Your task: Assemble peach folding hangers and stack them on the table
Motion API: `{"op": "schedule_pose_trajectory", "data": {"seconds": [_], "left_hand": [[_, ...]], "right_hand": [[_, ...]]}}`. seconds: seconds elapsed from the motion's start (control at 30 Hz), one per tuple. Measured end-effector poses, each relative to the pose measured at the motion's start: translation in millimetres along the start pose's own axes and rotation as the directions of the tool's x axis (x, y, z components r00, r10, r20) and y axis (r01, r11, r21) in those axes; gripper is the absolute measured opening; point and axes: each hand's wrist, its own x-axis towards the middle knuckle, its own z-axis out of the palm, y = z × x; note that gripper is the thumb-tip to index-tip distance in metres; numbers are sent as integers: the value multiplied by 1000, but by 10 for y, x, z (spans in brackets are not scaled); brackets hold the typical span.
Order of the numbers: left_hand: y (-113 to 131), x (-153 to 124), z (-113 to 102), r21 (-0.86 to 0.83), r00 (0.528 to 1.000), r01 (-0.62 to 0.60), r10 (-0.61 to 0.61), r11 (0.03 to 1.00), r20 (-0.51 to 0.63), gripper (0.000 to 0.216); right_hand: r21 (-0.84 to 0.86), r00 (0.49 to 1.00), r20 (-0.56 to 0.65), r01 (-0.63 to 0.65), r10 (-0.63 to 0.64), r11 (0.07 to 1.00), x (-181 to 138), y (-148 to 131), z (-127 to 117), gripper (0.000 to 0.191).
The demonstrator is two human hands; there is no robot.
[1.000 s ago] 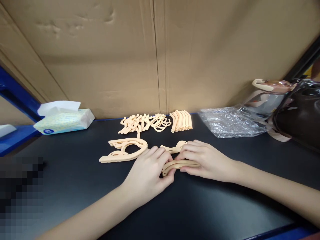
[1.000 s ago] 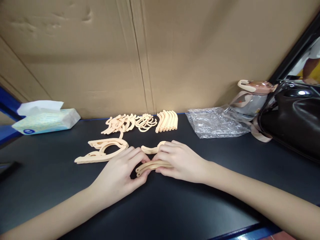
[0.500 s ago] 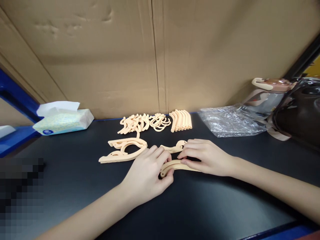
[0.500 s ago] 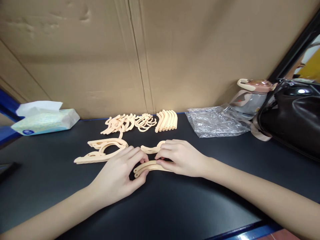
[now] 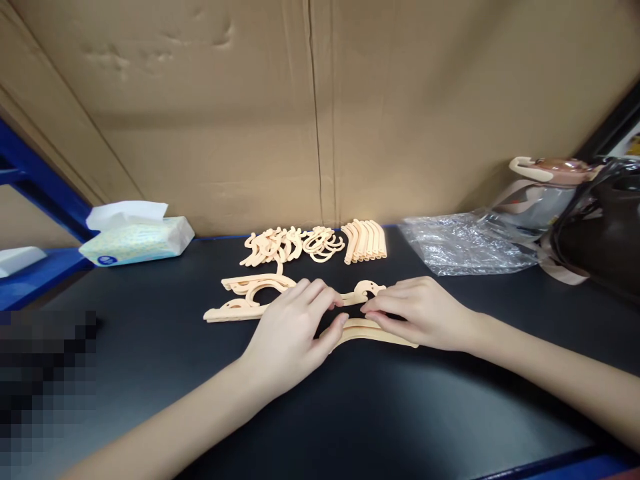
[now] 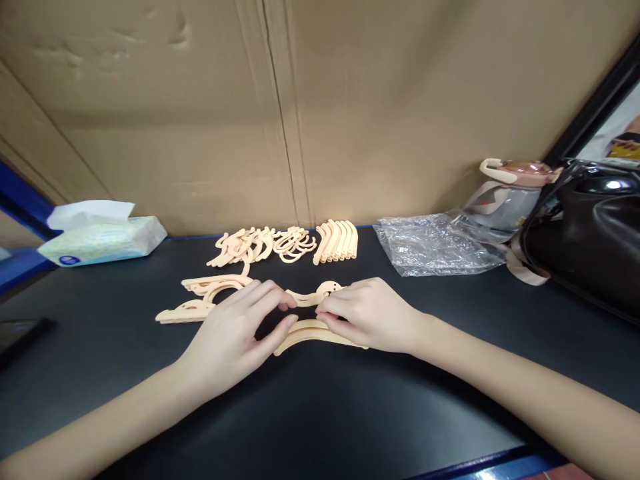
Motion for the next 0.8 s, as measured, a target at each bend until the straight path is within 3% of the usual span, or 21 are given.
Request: {"op": "schedule_pose_trajectory", "data": {"seconds": [0.13,0.27,0.33,0.47,0.63,0.8], "left_hand": [[-57,174,-172,47,997,77,-77,996,-7,14],[-249,445,-341,231,993,116,-107,966,-53,14],[-388,591,-378,390,989,144,-148,910,-19,19],[-675,861,-353,460,975,191,-220,867,9,23],[-926,1148,-265,472,949,193,-287,860,135,26],[-989,1341,-233,458,895,197,-350,867,276,29]], "right_hand": [[-12,1000,1,11,-11,1000,-10,-12,-8,23],[-19,1000,6,14,-14,1000,-10,-16,-13,22],[-29,1000,-4,22,-22,999,-10,-15,-14,21],[-44,1000,-9,28,-28,999,-8,-14,-13,20],[-53,1000,20,15,-14,998,-4,-17,-20,21],[-80,999,48,23,-19,997,-14,-19,-35,23]]}}
